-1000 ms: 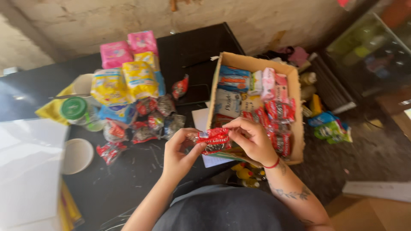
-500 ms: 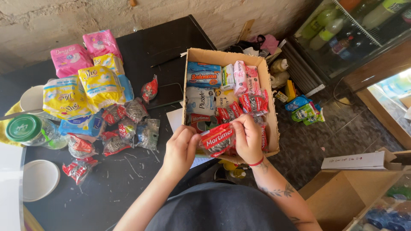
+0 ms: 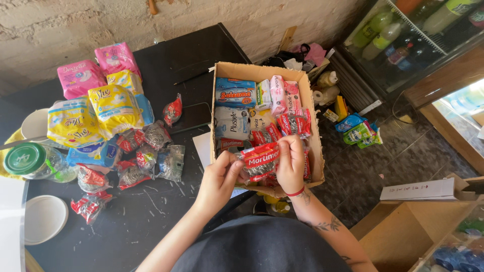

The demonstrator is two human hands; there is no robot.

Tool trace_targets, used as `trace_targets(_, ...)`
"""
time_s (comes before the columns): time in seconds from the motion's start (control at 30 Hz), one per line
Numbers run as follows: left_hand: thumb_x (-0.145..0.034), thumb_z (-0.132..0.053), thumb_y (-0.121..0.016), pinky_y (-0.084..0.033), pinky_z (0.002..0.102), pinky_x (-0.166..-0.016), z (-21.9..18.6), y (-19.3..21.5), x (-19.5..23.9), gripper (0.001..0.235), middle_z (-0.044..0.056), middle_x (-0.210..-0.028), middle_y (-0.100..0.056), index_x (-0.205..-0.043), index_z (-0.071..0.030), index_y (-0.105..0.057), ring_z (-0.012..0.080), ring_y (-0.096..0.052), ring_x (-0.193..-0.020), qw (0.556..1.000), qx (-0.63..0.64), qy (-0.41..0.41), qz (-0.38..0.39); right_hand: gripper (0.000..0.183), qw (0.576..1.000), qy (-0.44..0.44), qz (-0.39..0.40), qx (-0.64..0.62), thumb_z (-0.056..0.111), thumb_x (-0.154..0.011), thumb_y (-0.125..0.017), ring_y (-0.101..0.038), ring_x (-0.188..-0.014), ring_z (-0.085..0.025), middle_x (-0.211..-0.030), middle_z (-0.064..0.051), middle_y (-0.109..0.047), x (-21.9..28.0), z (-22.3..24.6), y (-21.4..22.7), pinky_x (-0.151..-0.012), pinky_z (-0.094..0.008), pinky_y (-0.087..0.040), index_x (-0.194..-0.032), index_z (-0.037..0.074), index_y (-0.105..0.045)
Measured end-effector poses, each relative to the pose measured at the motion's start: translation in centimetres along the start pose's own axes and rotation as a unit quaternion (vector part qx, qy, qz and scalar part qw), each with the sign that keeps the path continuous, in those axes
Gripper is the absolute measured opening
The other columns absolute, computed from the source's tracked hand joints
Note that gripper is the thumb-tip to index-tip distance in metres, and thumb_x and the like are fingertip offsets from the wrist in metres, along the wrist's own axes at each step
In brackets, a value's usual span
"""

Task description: The person picks up several small red packets from a table and places them into a cardboard box, then arranges yellow and blue hygiene product packs on top of the red packets in the box.

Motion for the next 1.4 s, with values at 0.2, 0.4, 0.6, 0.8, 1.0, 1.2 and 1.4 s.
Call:
trace_targets(0.2,-0.108,-0.014,-0.082,-0.071,0.042,-0.085,0.3,-0.5,0.3,0.022,0.014,-0.097,-0.086,-0.119,-0.003,-0.067,0.0217,-0.085,-0.086,0.998,0.054,0.023,0.035,0.026,0.998,-0.046,-0.016,-0.036,0.018,-0.127,-0.047,-0.051,-0.07,-0.011,-0.089,-0.001,-0.057,-0.2,-1.1,0.0,-0.072,-0.03,-0.05,-0.107,0.012,-0.063)
trace_targets(0.4,-0.104,-0.005,-0.084,-0.071,0.037,-0.083,3.1,1.0,-0.1,0.026,0.01,-0.093,-0.08,-0.124,-0.001,-0.068,0.0166,-0.081,-0.083,0.999,0.037,0.031,0.007,0.026,0.997,-0.065,-0.016,-0.033,0.018,-0.127,-0.048,-0.053,-0.084,-0.014,-0.092,-0.003,-0.058,-0.1,-2.1,-0.1,-0.085,-0.033,-0.049,-0.106,0.011,-0.062)
trace_targets(0.6,-0.104,-0.005,-0.084,-0.071,0.034,-0.079,1.7,1.2,-0.2,0.03,0.01,-0.092,-0.081,-0.131,-0.004,-0.071,0.0169,-0.082,-0.081,0.998,0.013,0.053,-0.004,0.025,0.997,-0.068,-0.011,-0.018,0.02,-0.128,-0.048,-0.054,-0.085,-0.015,-0.092,-0.003,-0.059,0.1,-2.1,0.1,-0.087,-0.034,-0.05,-0.109,0.012,-0.062)
trace_targets(0.8,-0.098,-0.008,-0.091,-0.074,0.044,-0.092,1.5,0.8,-0.2,0.055,0.021,-0.107,-0.08,-0.144,0.001,-0.063,0.0285,-0.088,-0.095,0.996,0.045,0.075,-0.003,0.026,0.998,-0.052,0.005,-0.022,0.021,-0.128,-0.048,-0.056,-0.088,-0.019,-0.09,-0.006,-0.06,0.4,-2.6,-0.3,-0.092,-0.037,-0.051,-0.109,0.011,-0.062)
trace_targets(1.0,-0.103,-0.006,-0.086,-0.073,0.037,-0.08,2.5,1.5,-0.3,0.02,0.014,-0.095,-0.085,-0.117,-0.001,-0.073,0.018,-0.083,-0.078,0.996,0.033,0.066,-0.057,0.03,0.983,-0.08,0.059,-0.156,0.032,-0.125,-0.046,-0.061,-0.062,-0.009,-0.077,-0.001,-0.062,0.7,-0.9,-1.3,-0.064,-0.023,-0.053,-0.122,0.009,-0.065)
trace_targets(1.2,-0.106,-0.003,-0.083,-0.072,0.036,-0.079,3.4,1.5,-0.4,0.016,0.014,-0.093,-0.082,-0.114,0.001,-0.07,0.0177,-0.083,-0.077,0.994,0.037,0.03,-0.098,0.019,0.967,-0.115,0.099,-0.207,0.02,-0.116,-0.065,-0.066,-0.051,-0.012,-0.084,-0.008,-0.064,1.3,-2.6,-1.3,-0.049,-0.025,-0.055,-0.126,0.004,-0.068)
trace_targets(1.4,-0.106,0.0,-0.081,-0.071,0.036,-0.075,3.0,1.1,-0.3,0.024,0.017,-0.095,-0.08,-0.126,0.001,-0.068,0.0196,-0.081,-0.078,0.992,0.054,0.016,-0.115,0.014,0.966,-0.129,0.075,-0.212,0.014,-0.115,-0.068,-0.064,-0.048,-0.012,-0.08,-0.013,-0.072,1.4,-3.4,-1.1,-0.046,-0.024,-0.053,-0.12,0.001,-0.071)
Point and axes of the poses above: each hand's wrist, its own x-axis away from the middle knuckle, its own y-axis out of the back of the hand, z = x × y, the point moved 6 cm from there along -x, towards the middle knuckle
